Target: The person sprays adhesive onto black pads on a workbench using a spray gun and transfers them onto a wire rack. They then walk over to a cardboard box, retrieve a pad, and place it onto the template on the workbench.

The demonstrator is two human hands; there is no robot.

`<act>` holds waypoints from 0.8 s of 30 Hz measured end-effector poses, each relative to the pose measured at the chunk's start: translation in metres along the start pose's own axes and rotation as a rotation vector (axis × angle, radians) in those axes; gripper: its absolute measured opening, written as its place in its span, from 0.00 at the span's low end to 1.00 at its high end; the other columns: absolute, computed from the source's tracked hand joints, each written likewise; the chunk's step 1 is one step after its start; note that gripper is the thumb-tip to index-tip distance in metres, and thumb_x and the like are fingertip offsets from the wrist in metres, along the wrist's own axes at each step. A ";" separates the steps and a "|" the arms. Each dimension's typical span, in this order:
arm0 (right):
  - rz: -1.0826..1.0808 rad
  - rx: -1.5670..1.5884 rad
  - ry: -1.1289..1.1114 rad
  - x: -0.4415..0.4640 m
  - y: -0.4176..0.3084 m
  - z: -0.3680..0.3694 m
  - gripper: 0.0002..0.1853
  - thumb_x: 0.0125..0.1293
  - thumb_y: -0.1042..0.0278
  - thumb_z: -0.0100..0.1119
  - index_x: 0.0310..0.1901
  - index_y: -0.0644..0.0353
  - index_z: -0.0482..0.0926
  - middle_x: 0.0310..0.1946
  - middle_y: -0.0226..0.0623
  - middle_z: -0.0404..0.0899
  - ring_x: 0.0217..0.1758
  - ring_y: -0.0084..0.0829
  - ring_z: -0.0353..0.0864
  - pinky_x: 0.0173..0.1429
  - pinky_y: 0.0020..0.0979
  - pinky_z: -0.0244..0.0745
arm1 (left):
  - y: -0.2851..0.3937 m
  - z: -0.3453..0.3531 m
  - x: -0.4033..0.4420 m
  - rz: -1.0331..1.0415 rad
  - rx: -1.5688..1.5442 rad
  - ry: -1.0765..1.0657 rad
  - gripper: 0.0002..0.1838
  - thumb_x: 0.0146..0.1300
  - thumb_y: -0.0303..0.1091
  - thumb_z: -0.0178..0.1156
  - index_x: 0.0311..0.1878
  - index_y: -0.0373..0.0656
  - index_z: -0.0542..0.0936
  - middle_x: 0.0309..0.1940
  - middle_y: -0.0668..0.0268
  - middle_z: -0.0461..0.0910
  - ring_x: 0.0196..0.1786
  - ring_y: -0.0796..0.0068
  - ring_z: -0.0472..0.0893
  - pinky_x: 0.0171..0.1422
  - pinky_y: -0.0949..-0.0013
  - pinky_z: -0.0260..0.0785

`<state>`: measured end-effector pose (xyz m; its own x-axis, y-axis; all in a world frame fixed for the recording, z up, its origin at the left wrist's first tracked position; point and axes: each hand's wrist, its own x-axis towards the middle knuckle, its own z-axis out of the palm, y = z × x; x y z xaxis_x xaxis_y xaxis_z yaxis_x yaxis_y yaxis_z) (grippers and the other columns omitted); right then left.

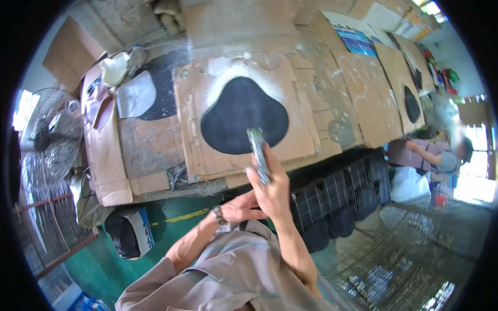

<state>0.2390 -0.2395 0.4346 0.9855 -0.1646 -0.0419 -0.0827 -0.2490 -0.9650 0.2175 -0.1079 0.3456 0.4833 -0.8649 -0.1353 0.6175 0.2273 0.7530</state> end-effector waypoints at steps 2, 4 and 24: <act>-0.155 -0.137 -0.139 0.038 -0.003 0.051 0.41 0.70 0.68 0.71 0.78 0.71 0.62 0.64 0.56 0.76 0.65 0.47 0.79 0.69 0.36 0.74 | -0.025 -0.003 -0.001 0.219 -0.219 0.503 0.34 0.71 0.28 0.63 0.79 0.41 0.64 0.59 0.67 0.77 0.58 0.73 0.79 0.56 0.69 0.77; -0.316 -0.271 -0.291 0.057 0.004 0.092 0.46 0.68 0.62 0.74 0.80 0.69 0.59 0.76 0.59 0.65 0.78 0.54 0.68 0.80 0.42 0.65 | -0.001 -0.034 -0.013 0.351 -0.236 0.911 0.23 0.75 0.29 0.59 0.71 0.41 0.74 0.44 0.73 0.79 0.40 0.80 0.78 0.39 0.74 0.71; 0.191 -0.649 0.099 0.068 0.211 -0.061 0.09 0.70 0.64 0.66 0.43 0.61 0.86 0.31 0.52 0.84 0.36 0.52 0.86 0.41 0.44 0.79 | 0.025 -0.342 -0.122 0.304 1.365 1.519 0.20 0.67 0.30 0.66 0.62 0.44 0.82 0.47 0.55 0.84 0.52 0.53 0.84 0.57 0.55 0.78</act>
<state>0.2795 -0.3618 0.2436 0.9289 -0.3418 -0.1425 -0.3568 -0.7236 -0.5908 0.3863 0.1563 0.1611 0.9180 0.2706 0.2898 0.0232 -0.7663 0.6420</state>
